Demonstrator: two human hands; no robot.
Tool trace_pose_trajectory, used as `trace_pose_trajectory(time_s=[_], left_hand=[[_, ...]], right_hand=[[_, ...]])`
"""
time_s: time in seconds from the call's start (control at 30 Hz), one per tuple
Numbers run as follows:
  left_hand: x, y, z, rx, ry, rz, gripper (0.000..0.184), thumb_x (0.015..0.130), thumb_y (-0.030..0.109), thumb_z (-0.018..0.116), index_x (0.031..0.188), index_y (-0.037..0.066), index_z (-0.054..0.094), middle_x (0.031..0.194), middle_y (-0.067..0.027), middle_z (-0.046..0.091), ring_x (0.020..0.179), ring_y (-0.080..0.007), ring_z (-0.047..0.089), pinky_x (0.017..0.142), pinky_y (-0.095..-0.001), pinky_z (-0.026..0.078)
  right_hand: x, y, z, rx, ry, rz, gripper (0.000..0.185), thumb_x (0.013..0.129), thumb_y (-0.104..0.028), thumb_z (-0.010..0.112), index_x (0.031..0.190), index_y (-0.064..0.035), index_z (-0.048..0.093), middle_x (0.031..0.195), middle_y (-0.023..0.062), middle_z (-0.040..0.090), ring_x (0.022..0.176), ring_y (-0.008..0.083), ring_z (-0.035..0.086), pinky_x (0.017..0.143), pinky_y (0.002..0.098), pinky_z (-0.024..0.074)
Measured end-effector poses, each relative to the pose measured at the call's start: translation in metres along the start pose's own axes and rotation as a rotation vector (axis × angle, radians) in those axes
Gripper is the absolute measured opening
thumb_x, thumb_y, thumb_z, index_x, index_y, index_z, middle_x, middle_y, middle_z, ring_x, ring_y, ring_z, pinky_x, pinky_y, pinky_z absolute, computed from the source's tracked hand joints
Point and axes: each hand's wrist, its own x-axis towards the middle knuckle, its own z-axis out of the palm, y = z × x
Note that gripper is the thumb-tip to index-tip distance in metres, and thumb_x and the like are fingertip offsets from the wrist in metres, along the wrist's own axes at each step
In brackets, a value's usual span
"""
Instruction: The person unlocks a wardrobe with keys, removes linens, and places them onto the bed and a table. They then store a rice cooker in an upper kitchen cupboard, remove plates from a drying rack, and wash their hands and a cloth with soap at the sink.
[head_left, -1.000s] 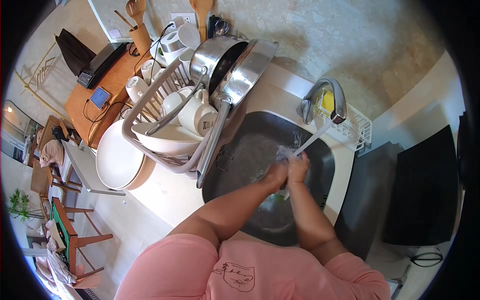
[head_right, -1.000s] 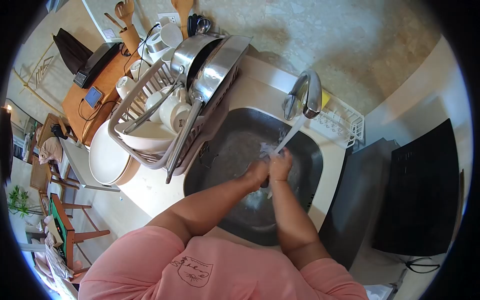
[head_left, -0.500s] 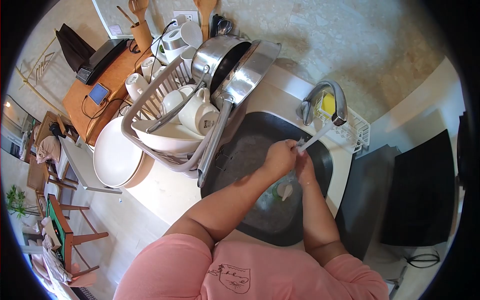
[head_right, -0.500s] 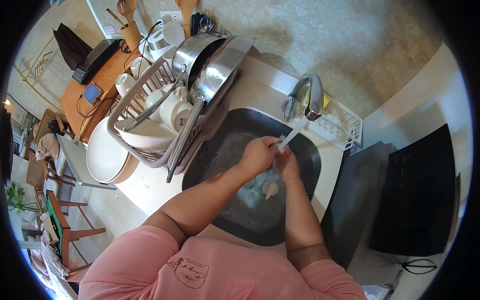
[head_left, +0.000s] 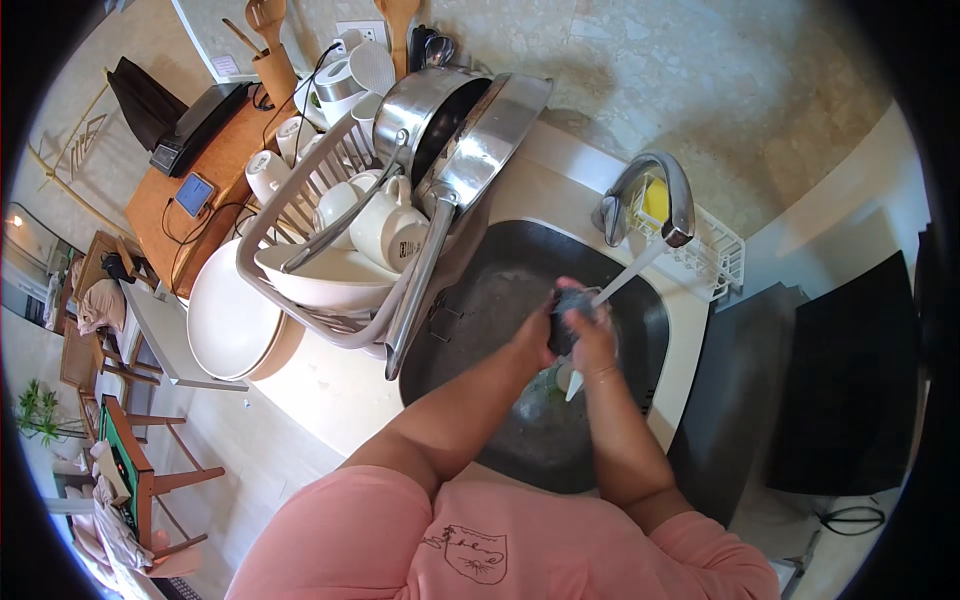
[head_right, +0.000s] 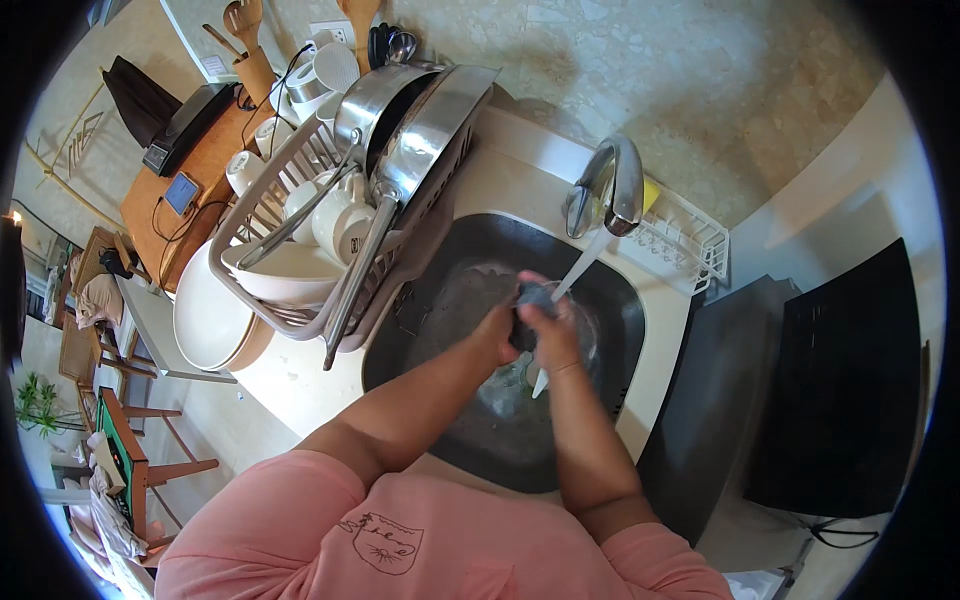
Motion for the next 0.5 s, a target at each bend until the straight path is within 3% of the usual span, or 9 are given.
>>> trace_pose_trajectory(time_s=[0.03, 0.17, 0.23, 0.33, 0.37, 0.4, 0.43, 0.47, 0.5], left_hand=[[0.004, -0.005, -0.005, 0.060, 0.026, -0.019, 0.034, 0.094, 0.037, 0.054, 0.112, 0.008, 0.060, 0.107, -0.0096, 0.065, 0.101, -0.0249, 0.063, 0.086, -0.0383, 0.051], [-0.003, -0.015, -0.006, 0.357, -0.011, -0.010, 0.031, 0.094, 0.032, 0.054, 0.111, 0.007, 0.060, 0.102, -0.0106, 0.065, 0.096, -0.0246, 0.063, 0.080, -0.0384, 0.051], [-0.011, -0.014, 0.001, 0.515, -0.054, 0.019, 0.029, 0.093, 0.030, 0.054, 0.110, 0.007, 0.061, 0.100, -0.0109, 0.065, 0.094, -0.0243, 0.064, 0.077, -0.0384, 0.052], [-0.019, -0.013, 0.016, 0.697, 0.030, 0.024, 0.028, 0.094, 0.028, 0.053, 0.108, 0.005, 0.061, 0.098, -0.0138, 0.065, 0.089, -0.0262, 0.064, 0.072, -0.0394, 0.051], [-0.019, -0.013, 0.023, 0.746, 0.078, 0.024, 0.029, 0.094, 0.028, 0.052, 0.107, 0.004, 0.061, 0.097, -0.0152, 0.065, 0.087, -0.0273, 0.065, 0.071, -0.0399, 0.051], [-0.018, -0.015, 0.027, 0.795, 0.127, 0.020, 0.029, 0.094, 0.027, 0.052, 0.106, 0.003, 0.061, 0.096, -0.0166, 0.065, 0.086, -0.0283, 0.065, 0.069, -0.0404, 0.051], [-0.018, -0.016, 0.028, 1.395, 0.058, 0.388, 0.030, 0.093, 0.026, 0.051, 0.107, 0.001, 0.061, 0.097, -0.0195, 0.065, 0.084, -0.0317, 0.065, 0.070, -0.0412, 0.051], [-0.017, -0.014, 0.029, 1.978, -0.024, 0.788, 0.032, 0.092, 0.025, 0.050, 0.109, 0.000, 0.061, 0.098, -0.0223, 0.065, 0.082, -0.0351, 0.065, 0.072, -0.0421, 0.051], [-0.018, -0.011, 0.033, 1.979, -0.014, 0.794, 0.032, 0.092, 0.025, 0.050, 0.109, 0.000, 0.061, 0.098, -0.0223, 0.065, 0.082, -0.0351, 0.065, 0.072, -0.0421, 0.051]], right_hand=[[-0.005, 0.004, 0.009, -0.293, 0.000, -0.085, 0.032, 0.076, -0.025, 0.078, 0.099, -0.0045, 0.066, 0.100, 0.0033, 0.065, 0.095, 0.0167, 0.058, 0.085, 0.0305, 0.0445], [-0.019, 0.017, 0.020, -0.385, 0.069, -0.163, 0.025, 0.076, -0.019, 0.076, 0.092, -0.0036, 0.066, 0.090, 0.0047, 0.066, 0.085, 0.0177, 0.060, 0.080, 0.0312, 0.0469], [-0.009, 0.016, 0.009, -0.815, 0.335, -0.240, 0.017, 0.077, -0.015, 0.073, 0.085, -0.0025, 0.065, 0.081, 0.0066, 0.066, 0.075, 0.0172, 0.060, 0.072, 0.0327, 0.0487], [0.019, 0.017, -0.019, -0.997, 0.437, -0.243, 0.010, 0.082, -0.010, 0.068, 0.087, -0.0025, 0.064, 0.081, 0.0052, 0.065, 0.075, 0.0154, 0.061, 0.069, 0.0337, 0.0498], [0.025, 0.021, -0.032, -0.997, 0.439, -0.248, 0.010, 0.082, -0.010, 0.068, 0.087, -0.0025, 0.064, 0.081, 0.0052, 0.065, 0.075, 0.0154, 0.061, 0.069, 0.0337, 0.0498], [0.032, 0.032, -0.050, -0.668, 0.378, -0.096, 0.009, 0.084, -0.009, 0.066, 0.090, -0.0026, 0.063, 0.082, 0.0044, 0.065, 0.075, 0.0155, 0.061, 0.068, 0.0339, 0.0505], [0.043, 0.050, -0.069, -0.335, 0.306, 0.051, 0.008, 0.086, -0.008, 0.063, 0.092, -0.0028, 0.063, 0.083, 0.0037, 0.064, 0.074, 0.0155, 0.062, 0.068, 0.0341, 0.0512], [0.049, 0.084, -0.102, -0.195, 0.048, -0.027, 0.017, 0.090, -0.013, 0.061, 0.104, -0.0036, 0.062, 0.093, 0.0019, 0.064, 0.082, 0.0148, 0.062, 0.075, 0.0332, 0.0514], [0.052, 0.079, -0.099, -0.192, 0.039, -0.028, 0.017, 0.090, -0.013, 0.061, 0.104, -0.0036, 0.062, 0.093, 0.0019, 0.064, 0.082, 0.0148, 0.062, 0.075, 0.0332, 0.0514]])
